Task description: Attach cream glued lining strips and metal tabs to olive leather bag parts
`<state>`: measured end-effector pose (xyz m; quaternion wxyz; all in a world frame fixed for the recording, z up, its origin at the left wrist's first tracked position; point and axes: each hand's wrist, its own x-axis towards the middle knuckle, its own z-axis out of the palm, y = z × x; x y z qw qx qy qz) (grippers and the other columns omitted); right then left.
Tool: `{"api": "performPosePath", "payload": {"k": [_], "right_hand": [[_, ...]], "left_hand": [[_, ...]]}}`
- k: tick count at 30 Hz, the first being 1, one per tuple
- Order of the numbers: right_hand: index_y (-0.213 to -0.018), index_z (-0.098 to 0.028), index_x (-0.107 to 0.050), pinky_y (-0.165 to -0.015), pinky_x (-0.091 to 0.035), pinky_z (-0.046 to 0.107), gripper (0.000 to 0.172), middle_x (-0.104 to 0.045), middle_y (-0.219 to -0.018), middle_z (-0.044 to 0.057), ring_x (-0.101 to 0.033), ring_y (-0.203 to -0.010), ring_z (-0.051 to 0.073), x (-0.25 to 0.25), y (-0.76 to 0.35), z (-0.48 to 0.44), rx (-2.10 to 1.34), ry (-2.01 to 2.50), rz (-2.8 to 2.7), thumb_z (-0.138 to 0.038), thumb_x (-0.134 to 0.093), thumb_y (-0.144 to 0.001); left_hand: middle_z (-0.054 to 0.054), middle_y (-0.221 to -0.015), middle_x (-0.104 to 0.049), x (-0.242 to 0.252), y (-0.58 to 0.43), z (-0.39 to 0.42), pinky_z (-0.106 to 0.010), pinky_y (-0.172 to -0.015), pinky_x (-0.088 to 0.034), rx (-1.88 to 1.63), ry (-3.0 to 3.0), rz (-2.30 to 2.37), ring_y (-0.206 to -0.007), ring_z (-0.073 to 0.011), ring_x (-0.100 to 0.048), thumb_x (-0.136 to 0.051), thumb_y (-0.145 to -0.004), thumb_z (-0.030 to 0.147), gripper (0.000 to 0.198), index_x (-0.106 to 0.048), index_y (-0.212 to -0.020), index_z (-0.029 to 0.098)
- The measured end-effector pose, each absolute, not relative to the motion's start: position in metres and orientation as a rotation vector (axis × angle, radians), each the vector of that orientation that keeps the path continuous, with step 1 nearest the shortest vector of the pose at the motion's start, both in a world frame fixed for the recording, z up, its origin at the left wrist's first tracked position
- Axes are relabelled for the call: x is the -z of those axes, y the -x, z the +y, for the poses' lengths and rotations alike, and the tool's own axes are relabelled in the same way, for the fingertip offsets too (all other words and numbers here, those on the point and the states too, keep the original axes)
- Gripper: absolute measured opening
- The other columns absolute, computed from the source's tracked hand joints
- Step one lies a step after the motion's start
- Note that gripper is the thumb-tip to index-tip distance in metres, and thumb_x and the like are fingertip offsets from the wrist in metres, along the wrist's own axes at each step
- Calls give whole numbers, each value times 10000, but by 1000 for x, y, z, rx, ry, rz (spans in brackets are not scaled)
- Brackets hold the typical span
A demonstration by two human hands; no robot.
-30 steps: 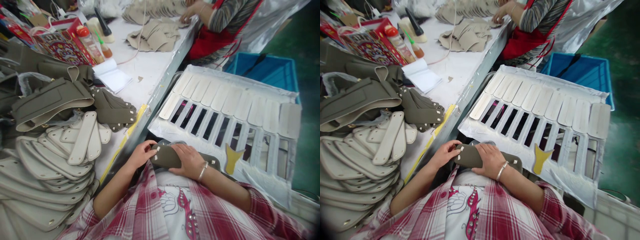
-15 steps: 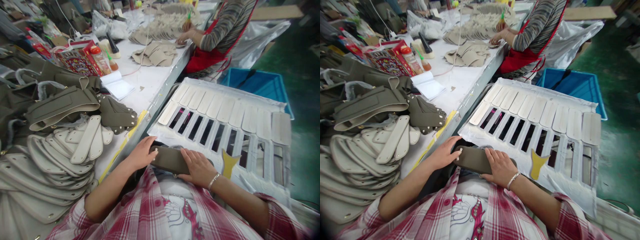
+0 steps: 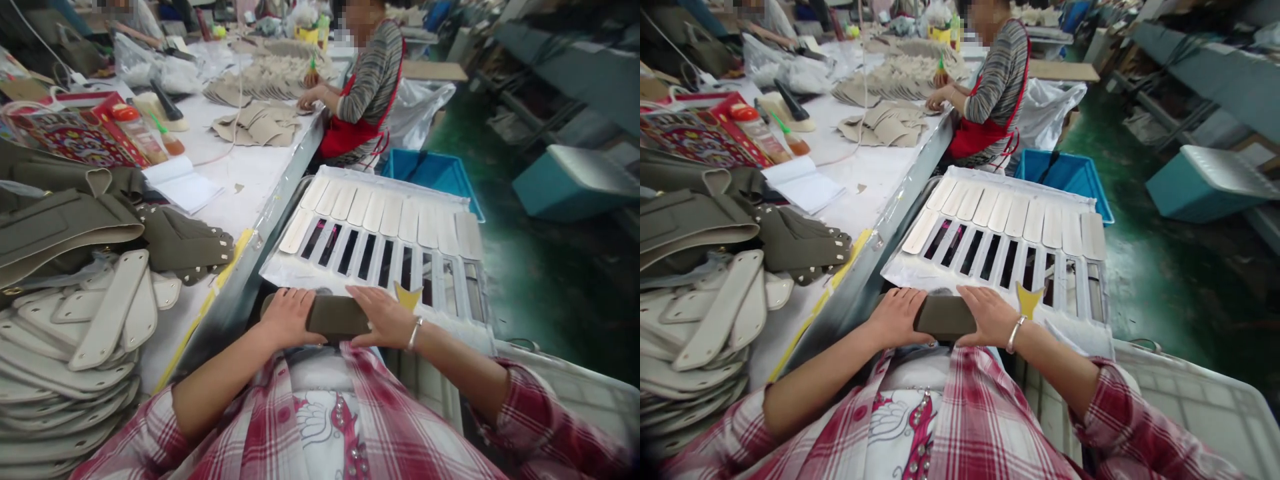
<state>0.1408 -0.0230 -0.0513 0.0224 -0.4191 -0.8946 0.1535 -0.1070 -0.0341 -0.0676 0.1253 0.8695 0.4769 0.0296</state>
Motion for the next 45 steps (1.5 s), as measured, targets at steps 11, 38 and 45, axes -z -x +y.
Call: {"api": "performPosePath", "payload": {"k": [11, 38, 45], "right_hand": [[-1197, -99, -473, -887, -401, 406, 734, -556, -1132, 149, -528, -1001, 281, 77, -122, -23, -494, 1196, -2699, -511, -663, -621], [-994, -163, -593, -749, -405, 335, 533, -641, -934, 119, -597, -870, 238, 61, -73, -12, -405, 1795, -2767, -573, -267, -894], [-1356, -131, -339, -1028, -213, 419, 604, -404, -1358, 170, -338, -1260, 262, 53, -13, 4, -371, 1650, -2553, -529, -198, -923]], "left_hand": [[-98, -1107, -560, 67, 105, -27, -390, -871, -291, -59, -2491, 1335, -1000, -282, -486, -651, -577, 614, 747, -453, -1158, 187], [-86, -1028, -617, 76, 113, -33, -418, -857, -400, -285, -2471, 1371, -971, -262, -552, -426, -876, 350, 267, -559, -1033, 179], [-89, -1160, -580, 62, 172, 5, -313, -930, -412, -709, -2114, 1683, -1080, -177, -527, -261, -928, 227, 343, -491, -1171, 151]]}}
